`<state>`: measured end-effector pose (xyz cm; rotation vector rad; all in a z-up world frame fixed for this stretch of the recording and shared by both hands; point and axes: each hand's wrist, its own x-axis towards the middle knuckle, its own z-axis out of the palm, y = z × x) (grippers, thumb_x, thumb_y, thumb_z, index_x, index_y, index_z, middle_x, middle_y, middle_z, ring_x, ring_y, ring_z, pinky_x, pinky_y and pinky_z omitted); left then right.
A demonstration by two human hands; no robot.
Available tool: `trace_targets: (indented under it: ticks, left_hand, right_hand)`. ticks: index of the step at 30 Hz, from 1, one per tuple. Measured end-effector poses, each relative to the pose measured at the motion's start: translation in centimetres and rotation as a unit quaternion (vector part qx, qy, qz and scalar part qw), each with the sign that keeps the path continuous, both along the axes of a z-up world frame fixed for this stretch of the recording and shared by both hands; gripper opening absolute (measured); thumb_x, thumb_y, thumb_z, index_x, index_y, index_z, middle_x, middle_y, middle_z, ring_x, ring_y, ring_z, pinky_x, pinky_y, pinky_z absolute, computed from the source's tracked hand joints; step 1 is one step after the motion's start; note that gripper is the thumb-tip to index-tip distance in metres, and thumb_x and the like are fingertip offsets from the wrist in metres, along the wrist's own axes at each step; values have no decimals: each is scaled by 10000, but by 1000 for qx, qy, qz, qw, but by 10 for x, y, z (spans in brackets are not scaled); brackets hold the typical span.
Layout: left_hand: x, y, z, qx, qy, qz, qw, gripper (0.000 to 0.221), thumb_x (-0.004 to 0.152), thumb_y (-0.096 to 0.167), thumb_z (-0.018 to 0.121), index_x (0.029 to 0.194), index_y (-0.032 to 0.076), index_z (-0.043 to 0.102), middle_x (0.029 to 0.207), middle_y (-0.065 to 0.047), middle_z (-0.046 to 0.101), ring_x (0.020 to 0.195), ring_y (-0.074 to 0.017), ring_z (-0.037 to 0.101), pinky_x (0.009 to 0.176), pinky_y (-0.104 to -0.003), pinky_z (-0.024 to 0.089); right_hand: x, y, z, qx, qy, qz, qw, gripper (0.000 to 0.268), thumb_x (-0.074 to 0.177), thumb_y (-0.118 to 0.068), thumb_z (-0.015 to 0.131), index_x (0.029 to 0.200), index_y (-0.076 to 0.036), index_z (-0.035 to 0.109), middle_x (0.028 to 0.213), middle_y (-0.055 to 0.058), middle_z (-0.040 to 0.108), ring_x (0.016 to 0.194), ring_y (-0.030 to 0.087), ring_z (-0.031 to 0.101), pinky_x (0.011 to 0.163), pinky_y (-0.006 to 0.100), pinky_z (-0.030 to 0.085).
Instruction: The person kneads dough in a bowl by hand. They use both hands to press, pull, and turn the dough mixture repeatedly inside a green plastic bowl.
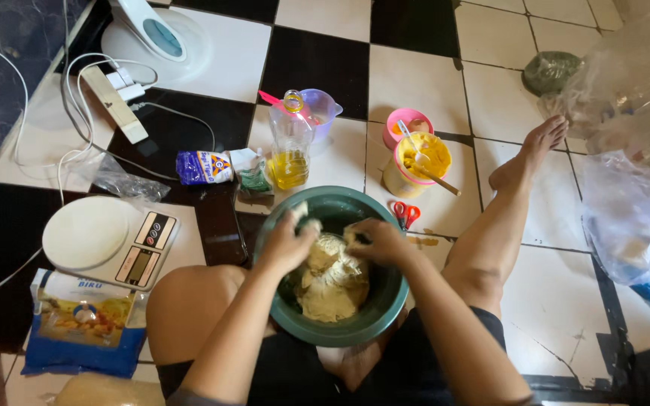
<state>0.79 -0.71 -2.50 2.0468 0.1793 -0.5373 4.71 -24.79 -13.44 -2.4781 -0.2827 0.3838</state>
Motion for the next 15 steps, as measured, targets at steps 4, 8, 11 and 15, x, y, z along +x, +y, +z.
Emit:
trace_targets:
  ticks: [4,8,11,15]
  left_hand:
    - [27,-7,-136,159,40,-136,977,851,808,360,738,1538,172,341,1491,-241,430,1340,-347,498,1128,-451,422]
    - [22,-6,-93,135,106,-144,975,736,902,207,592,1553,100,267,1517,-265,385,1386,-366,436,1160,-463,383]
    - [30,-8,-132,114,137,-171,969,1251,603,289,928,1574,60,173,1550,-305,295,1440,-408,325,1204,-482,294]
    - [30,-14,-130,123,137,-163,969,1255,563,160,935,1562,41,183,1541,-321,290,1424,-438,338,1165,-541,320]
  right_hand:
    - [16,8,-80,-70,94,1,993,1121,533,-733,837,1435,-156,507,1325,134,628,1224,350,603,1095,460,460]
    - [16,15,-99,-116,155,-5,981,1182,561,-723,822,1472,-68,451,1463,141,529,1311,354,532,1141,452,420]
    - [15,15,-106,-147,202,-5,968,1204,462,-700,870,1472,-168,488,1424,48,572,1282,285,559,1102,428,455]
    - [7,20,-102,-186,152,12,971,936,461,-537,920,1303,-253,625,1209,26,676,1143,269,651,1000,405,541]
